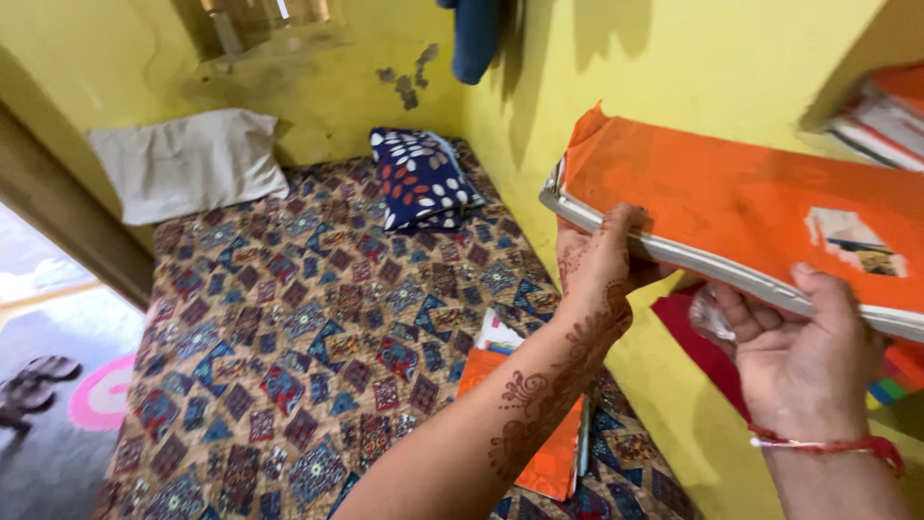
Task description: The person sorts through notebooks and school supplies on a wall shelf, moving individual notebooks and folders to a bed and back to the shelf while handling small toy blocks and a framed picture.
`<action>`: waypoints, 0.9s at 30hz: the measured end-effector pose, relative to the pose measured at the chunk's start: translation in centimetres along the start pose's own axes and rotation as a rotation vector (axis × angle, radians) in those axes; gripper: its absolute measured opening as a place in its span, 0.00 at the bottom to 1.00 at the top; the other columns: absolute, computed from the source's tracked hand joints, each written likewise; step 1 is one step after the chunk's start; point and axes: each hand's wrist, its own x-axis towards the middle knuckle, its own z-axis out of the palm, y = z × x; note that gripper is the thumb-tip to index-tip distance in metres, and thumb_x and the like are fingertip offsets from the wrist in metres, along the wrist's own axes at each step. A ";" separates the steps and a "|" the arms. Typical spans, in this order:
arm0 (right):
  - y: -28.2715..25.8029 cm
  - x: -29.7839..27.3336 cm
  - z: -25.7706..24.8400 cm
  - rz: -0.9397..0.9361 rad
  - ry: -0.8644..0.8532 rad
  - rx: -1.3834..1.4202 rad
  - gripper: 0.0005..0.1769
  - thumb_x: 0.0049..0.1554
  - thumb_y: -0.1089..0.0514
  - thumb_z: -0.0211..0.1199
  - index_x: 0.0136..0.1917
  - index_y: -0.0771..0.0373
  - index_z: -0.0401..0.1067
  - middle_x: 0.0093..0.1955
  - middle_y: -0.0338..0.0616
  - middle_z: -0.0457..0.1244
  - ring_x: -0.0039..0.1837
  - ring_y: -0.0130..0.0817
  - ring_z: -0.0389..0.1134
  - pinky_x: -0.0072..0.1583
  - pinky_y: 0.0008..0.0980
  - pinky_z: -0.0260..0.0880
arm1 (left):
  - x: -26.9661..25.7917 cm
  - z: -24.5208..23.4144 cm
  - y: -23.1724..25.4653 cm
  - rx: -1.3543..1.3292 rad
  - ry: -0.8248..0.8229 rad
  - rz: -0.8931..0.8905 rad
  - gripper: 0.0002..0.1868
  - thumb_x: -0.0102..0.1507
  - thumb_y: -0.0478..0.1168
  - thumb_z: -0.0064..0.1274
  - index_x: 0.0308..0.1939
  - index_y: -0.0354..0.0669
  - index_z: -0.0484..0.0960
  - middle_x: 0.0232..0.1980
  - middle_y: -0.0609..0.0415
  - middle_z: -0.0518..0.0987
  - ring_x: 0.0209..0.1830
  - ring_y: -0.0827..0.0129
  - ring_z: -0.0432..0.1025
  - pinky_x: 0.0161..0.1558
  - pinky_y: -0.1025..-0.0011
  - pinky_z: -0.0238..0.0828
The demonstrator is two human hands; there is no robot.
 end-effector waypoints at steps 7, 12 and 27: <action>6.5 1.2 2.2 0.203 -0.016 -0.066 0.23 0.59 0.56 0.61 0.64 0.67 0.61 0.59 0.52 0.65 0.61 0.44 0.72 0.63 0.47 0.75 | 3.0 -7.2 0.4 -0.050 0.279 -0.044 0.21 0.58 0.38 0.59 0.48 0.41 0.64 0.39 0.48 0.79 0.31 0.61 0.78 0.31 0.60 0.84; 11.7 2.7 2.4 0.352 -0.042 -0.080 0.19 0.60 0.55 0.62 0.62 0.62 0.65 0.57 0.48 0.66 0.60 0.42 0.70 0.64 0.48 0.74 | 4.9 -13.3 0.3 -0.043 0.327 -0.040 0.22 0.59 0.38 0.61 0.49 0.33 0.65 0.39 0.42 0.78 0.32 0.56 0.79 0.30 0.58 0.86; 32.7 10.0 -4.4 0.846 0.041 -0.293 0.14 0.62 0.60 0.55 0.61 0.63 0.64 0.61 0.51 0.66 0.64 0.45 0.71 0.60 0.48 0.73 | 12.9 -40.5 -8.4 -0.079 0.481 -0.296 0.16 0.64 0.43 0.53 0.49 0.34 0.73 0.32 0.43 0.79 0.23 0.59 0.77 0.23 0.66 0.79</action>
